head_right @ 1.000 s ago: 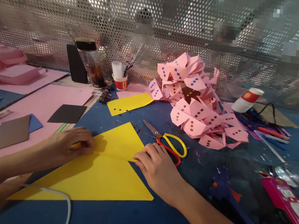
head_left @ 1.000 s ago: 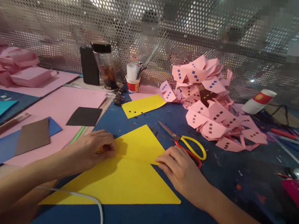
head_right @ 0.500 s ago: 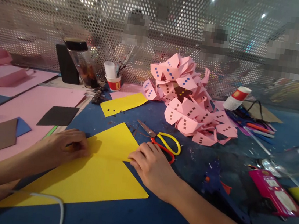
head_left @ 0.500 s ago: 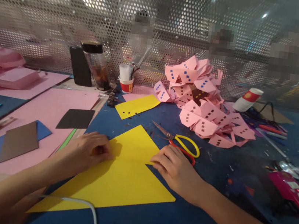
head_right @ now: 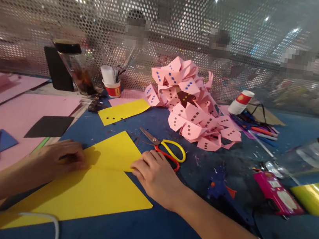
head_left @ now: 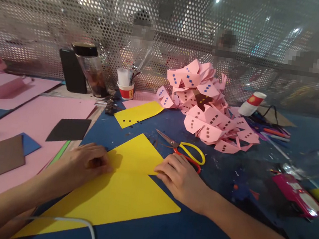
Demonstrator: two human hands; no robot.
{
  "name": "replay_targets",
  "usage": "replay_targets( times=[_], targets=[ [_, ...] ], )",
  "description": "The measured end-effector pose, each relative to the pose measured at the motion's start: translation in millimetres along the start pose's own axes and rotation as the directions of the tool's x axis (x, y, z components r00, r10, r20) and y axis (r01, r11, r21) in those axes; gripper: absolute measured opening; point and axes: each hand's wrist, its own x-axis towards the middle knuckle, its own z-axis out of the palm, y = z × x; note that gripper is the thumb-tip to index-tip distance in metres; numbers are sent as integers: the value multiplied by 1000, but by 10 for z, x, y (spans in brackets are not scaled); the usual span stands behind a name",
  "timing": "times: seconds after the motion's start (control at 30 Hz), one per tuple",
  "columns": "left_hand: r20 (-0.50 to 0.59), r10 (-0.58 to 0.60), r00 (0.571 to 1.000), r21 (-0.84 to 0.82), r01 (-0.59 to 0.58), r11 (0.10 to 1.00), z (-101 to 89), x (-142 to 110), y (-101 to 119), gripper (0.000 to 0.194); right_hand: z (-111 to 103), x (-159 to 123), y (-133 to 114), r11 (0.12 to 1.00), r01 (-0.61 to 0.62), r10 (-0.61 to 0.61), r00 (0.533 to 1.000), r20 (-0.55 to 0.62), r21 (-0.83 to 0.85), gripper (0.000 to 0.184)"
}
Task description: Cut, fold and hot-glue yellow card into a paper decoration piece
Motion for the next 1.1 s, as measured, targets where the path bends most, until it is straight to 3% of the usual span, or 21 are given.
replay_targets(
  times=[0.3, 0.63, 0.77, 0.93, 1.1],
  targets=[
    [34, 8, 999, -44, -7, 999, 43, -40, -16, 32, -14, 2, 1, 1000, 22, -22, 999, -26, -14, 10],
    [30, -21, 999, -116, 25, 993, 69, -67, 47, 34, -23, -10, -11, 973, 126, -127, 992, 12, -194, 19],
    [11, 43, 999, -39, -43, 998, 97, -61, 17, 32, -38, -13, -9, 959, 151, -153, 988, 10, -239, 21],
    [-31, 166, 986, -58, -167, 984, 123, -69, 10, 31, -37, -1, -16, 954, 160, -170, 985, -17, -252, 20],
    [-33, 178, 983, -46, -179, 983, 165, -66, -24, 30, -31, 6, -21, 960, 162, -174, 984, -38, -227, 19]
  ],
)
